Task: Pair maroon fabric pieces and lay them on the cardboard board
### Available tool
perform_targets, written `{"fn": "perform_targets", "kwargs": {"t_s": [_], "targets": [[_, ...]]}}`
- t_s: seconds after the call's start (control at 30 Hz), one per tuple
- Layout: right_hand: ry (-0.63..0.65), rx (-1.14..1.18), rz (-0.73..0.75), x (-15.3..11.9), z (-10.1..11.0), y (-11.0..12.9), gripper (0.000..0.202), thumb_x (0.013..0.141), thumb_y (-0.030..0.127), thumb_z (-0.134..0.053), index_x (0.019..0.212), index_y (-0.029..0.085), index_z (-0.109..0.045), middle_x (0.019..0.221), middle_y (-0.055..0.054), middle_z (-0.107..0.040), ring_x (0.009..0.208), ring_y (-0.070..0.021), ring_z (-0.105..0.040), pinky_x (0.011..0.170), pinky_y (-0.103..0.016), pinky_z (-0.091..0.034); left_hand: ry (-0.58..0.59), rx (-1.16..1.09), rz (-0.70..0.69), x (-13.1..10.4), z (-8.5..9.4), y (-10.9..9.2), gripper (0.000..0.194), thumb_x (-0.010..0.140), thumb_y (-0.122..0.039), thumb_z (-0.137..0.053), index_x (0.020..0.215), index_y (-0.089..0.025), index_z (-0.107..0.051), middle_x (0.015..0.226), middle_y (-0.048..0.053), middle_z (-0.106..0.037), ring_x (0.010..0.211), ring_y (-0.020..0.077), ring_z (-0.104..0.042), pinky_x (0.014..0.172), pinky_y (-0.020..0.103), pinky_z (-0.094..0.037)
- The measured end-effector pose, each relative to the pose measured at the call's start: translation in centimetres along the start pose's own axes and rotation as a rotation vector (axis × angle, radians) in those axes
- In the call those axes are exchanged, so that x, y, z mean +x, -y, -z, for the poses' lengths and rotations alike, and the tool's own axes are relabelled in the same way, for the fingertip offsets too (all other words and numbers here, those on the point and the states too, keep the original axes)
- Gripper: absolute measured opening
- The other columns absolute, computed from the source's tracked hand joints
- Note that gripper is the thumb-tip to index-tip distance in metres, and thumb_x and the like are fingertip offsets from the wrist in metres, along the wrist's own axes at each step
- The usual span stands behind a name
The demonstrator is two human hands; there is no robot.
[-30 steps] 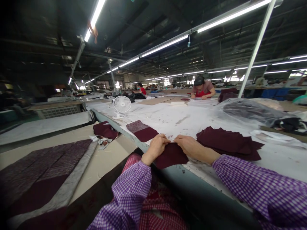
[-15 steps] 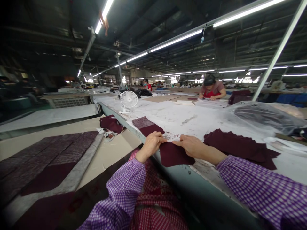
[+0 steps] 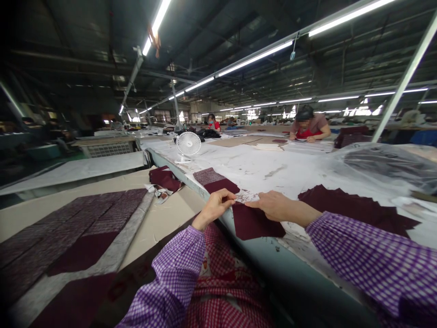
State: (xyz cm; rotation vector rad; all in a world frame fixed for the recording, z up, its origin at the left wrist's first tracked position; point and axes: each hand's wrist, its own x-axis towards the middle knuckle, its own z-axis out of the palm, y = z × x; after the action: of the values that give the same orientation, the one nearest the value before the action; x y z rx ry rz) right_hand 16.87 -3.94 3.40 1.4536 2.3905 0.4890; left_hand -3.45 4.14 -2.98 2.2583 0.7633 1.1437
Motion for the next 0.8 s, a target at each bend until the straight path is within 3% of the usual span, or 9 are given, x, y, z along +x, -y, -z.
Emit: {"fn": "perform_targets", "kwargs": {"t_s": [0.13,0.33,0.6,0.7,0.8], "targets": [[0.006,0.015,0.061,0.4,0.3,-0.3,0.054,0.077,0.003,-0.043,0.125,0.022,-0.057,0.080,-0.011,-0.066,0.063,-0.0171,-0.059,0.055,-0.026,-0.035,0.022,0.126,-0.121,0.0,0.0,-0.1,0.014,0.080,-0.007,-0.056,0.075,-0.015,-0.066,0.081,0.002,-0.063,0.081,0.0144,-0.056,0.077,0.025,-0.043],[-0.008,0.038,0.152,1.2,1.2,-0.3,0.064,0.071,-0.002,-0.041,0.127,0.024,-0.055,0.076,-0.007,-0.069,0.063,-0.0160,-0.060,0.056,-0.025,-0.037,0.051,0.161,-0.222,-0.7,0.3,0.0,0.018,0.089,-0.021,-0.049,0.082,-0.017,-0.065,0.086,0.004,-0.062,0.085,0.0160,-0.053,0.080,0.026,-0.043],[-0.046,0.114,0.173,2.0,1.9,0.3,0.070,0.071,-0.004,-0.041,0.131,0.030,-0.052,0.069,-0.004,-0.066,0.057,-0.0163,-0.057,0.053,-0.026,-0.037,-0.016,-0.203,-0.043,-0.6,1.0,1.7,0.017,0.085,-0.011,-0.050,0.088,-0.015,-0.066,0.089,0.004,-0.066,0.085,0.0144,-0.060,0.079,0.025,-0.046],[-0.064,0.115,0.159,2.0,1.7,0.7,0.068,0.073,-0.003,-0.043,0.130,0.032,-0.052,0.070,-0.005,-0.067,0.056,-0.0172,-0.058,0.054,-0.027,-0.037,-0.076,-0.136,-0.045,-0.3,0.7,1.7,0.020,0.084,-0.008,-0.049,0.090,-0.015,-0.066,0.092,0.005,-0.066,0.087,0.0139,-0.060,0.082,0.025,-0.046],[-0.110,0.061,0.084,1.9,0.6,0.6,0.059,0.078,0.005,-0.046,0.131,0.030,-0.050,0.071,-0.007,-0.067,0.056,-0.0179,-0.059,0.055,-0.027,-0.038,-0.182,0.123,-0.031,0.4,0.5,1.5,0.018,0.083,-0.010,-0.053,0.095,-0.016,-0.066,0.099,0.006,-0.065,0.097,0.0166,-0.056,0.089,0.029,-0.043]]}}
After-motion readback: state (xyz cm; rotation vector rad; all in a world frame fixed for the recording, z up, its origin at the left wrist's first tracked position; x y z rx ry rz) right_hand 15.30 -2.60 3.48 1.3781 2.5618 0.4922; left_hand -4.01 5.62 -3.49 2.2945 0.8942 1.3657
